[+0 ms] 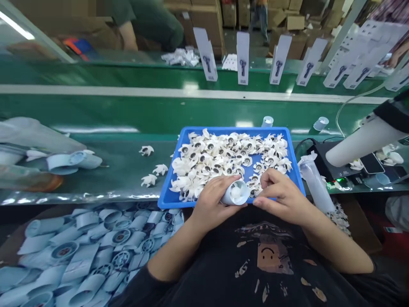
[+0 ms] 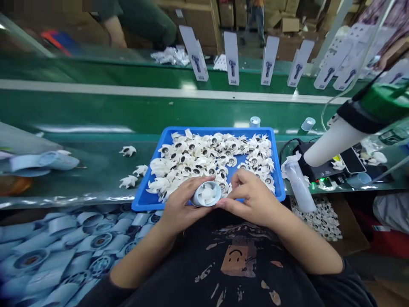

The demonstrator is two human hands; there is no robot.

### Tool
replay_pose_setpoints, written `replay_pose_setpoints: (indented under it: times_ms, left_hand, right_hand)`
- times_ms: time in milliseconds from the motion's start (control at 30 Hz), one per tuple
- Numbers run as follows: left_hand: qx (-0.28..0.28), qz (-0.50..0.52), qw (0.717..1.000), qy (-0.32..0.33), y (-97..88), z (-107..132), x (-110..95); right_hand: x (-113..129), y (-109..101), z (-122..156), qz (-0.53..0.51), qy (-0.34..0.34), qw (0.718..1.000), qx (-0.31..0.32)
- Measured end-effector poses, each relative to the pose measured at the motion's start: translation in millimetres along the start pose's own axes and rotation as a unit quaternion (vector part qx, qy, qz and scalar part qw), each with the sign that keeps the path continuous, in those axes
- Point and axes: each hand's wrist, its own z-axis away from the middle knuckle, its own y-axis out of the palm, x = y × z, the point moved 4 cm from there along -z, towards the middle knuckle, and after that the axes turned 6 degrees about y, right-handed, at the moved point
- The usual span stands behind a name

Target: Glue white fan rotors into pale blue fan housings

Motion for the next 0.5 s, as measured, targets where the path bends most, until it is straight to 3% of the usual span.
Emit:
replay_pose_setpoints:
  times_ms: [133, 267, 367, 500]
  left_hand:
    - [0.049, 0.008, 0.998, 0.039, 1.7, -7.9, 0.5]
    - [0.133, 0.002, 0.991, -0.004, -7.2, -27.3, 22.6]
    - [0.155, -0.023, 0.984, -0.083, -16.6, -62.0, 66.1]
    - [0.149, -0.101, 0.964, -0.194, -12.4, -130.3, 137.8]
  right_hand:
    - [0.4, 0.0, 11.6, 0.094, -0.013, 0.995, -0.031]
    - [-9.8, -22.0, 39.7, 0.100, -0.006, 0.984, -0.144]
    - [-25.9, -29.3, 69.5, 0.070, 0.041, 0.977, -0.195]
    - [-47.6, -9.1, 95.1, 0.003, 0.127, 0.971, -0.205]
